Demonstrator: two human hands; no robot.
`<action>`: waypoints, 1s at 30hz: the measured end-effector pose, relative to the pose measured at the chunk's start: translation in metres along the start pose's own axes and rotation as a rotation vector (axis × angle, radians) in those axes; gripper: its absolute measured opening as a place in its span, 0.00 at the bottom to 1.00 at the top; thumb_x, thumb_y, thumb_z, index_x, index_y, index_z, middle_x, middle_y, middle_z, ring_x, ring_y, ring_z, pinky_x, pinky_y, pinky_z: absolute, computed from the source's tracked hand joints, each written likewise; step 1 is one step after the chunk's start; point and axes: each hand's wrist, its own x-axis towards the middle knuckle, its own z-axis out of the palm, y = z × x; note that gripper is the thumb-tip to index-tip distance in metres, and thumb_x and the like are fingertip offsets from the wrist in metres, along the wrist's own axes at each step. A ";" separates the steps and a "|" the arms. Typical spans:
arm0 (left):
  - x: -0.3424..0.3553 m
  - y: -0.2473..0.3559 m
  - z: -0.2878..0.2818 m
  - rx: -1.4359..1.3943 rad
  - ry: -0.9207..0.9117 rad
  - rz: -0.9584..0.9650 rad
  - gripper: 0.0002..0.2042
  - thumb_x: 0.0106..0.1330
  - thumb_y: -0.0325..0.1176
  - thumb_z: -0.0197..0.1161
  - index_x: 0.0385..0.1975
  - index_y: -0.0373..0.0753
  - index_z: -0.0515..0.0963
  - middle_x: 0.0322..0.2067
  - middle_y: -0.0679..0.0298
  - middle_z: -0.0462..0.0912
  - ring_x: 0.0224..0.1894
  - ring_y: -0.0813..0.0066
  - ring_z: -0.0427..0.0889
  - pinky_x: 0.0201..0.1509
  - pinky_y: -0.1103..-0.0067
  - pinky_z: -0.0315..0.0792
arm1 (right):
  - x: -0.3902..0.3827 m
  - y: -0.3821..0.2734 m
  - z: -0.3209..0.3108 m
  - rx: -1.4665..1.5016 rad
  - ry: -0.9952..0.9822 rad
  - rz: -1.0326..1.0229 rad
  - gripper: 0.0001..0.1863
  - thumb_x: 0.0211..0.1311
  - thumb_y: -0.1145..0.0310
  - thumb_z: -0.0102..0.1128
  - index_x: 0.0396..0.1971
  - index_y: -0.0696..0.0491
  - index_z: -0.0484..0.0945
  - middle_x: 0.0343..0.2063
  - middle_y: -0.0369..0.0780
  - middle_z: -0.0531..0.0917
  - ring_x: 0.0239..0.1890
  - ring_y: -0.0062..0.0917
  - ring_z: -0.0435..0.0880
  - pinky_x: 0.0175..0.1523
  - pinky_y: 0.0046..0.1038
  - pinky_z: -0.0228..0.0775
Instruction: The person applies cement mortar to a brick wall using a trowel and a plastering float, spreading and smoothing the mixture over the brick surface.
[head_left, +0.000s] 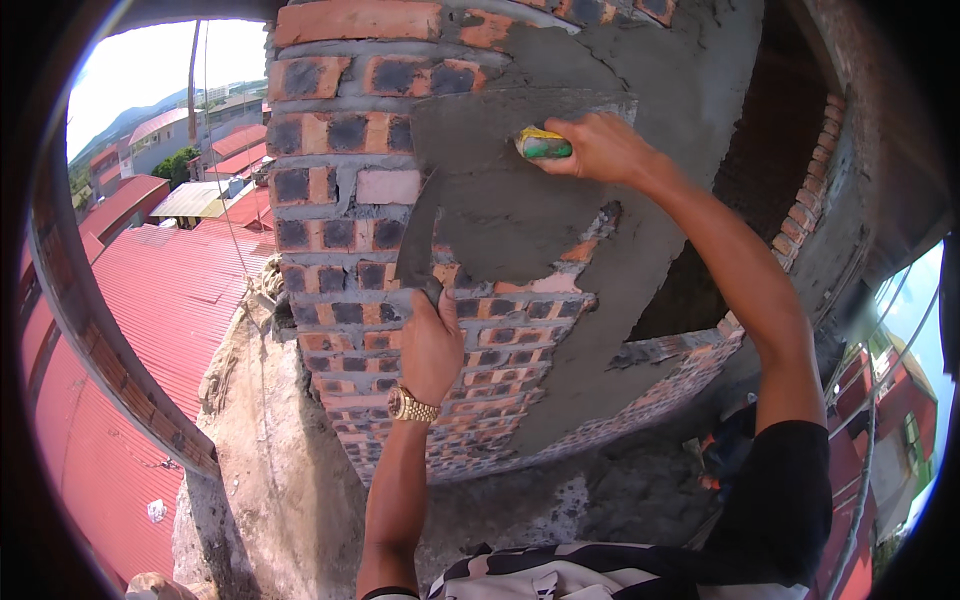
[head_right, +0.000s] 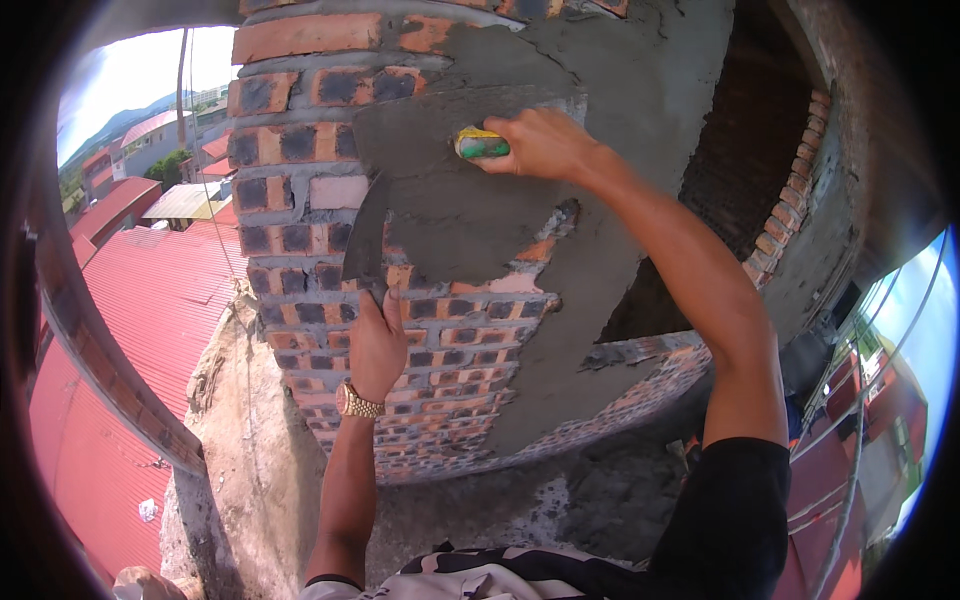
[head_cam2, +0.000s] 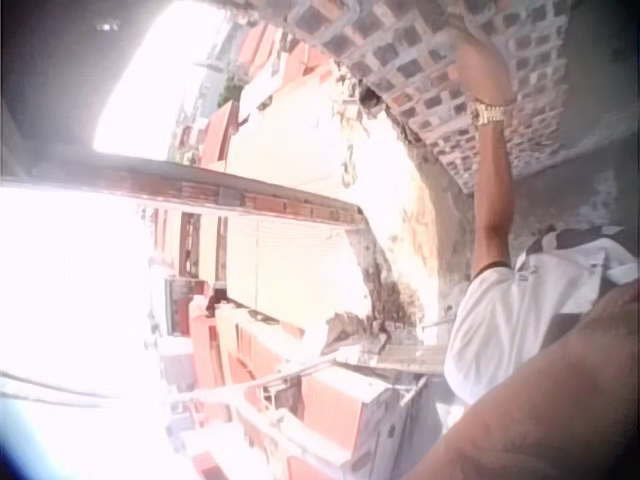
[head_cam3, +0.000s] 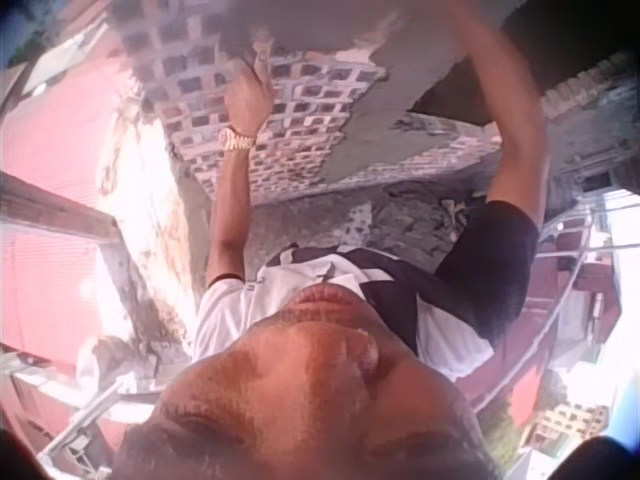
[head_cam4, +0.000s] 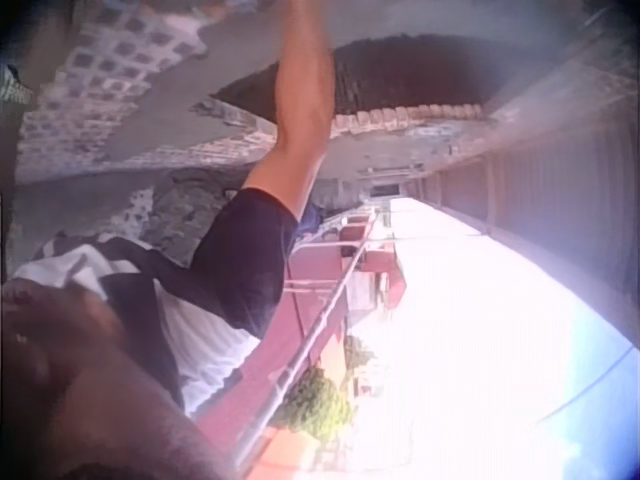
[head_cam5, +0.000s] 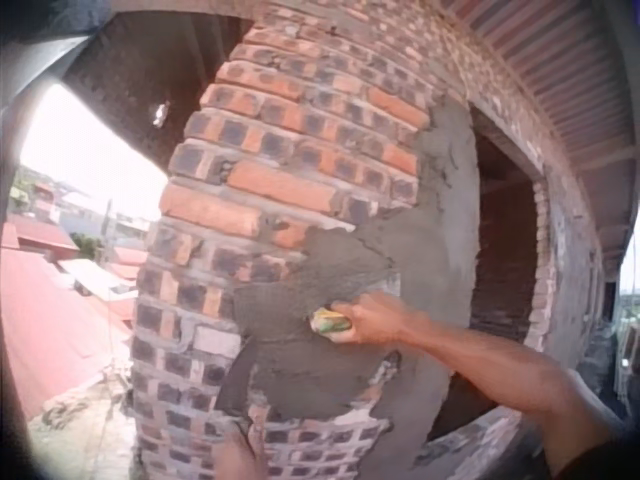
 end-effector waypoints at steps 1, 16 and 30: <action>0.009 0.007 -0.003 0.024 0.001 0.001 0.19 0.78 0.44 0.47 0.38 0.30 0.65 0.20 0.42 0.80 0.20 0.41 0.80 0.19 0.58 0.69 | 0.006 0.008 -0.007 -0.009 0.022 0.001 0.25 0.58 0.43 0.63 0.43 0.49 0.81 0.23 0.48 0.84 0.29 0.47 0.85 0.37 0.45 0.77; 0.139 0.148 -0.039 0.418 0.176 0.327 0.19 0.77 0.45 0.48 0.34 0.31 0.66 0.22 0.39 0.80 0.27 0.38 0.83 0.27 0.56 0.77 | 0.058 0.145 -0.112 -0.025 0.191 0.183 0.36 0.59 0.33 0.59 0.43 0.56 0.84 0.31 0.47 0.85 0.35 0.37 0.85 0.41 0.37 0.76; 0.198 0.271 -0.055 0.234 -0.124 0.346 0.26 0.76 0.55 0.46 0.30 0.33 0.70 0.13 0.66 0.69 0.08 0.78 0.68 0.13 0.78 0.67 | -0.080 0.226 -0.096 0.493 0.171 0.807 0.36 0.63 0.34 0.57 0.25 0.59 0.79 0.16 0.40 0.77 0.19 0.28 0.78 0.25 0.32 0.69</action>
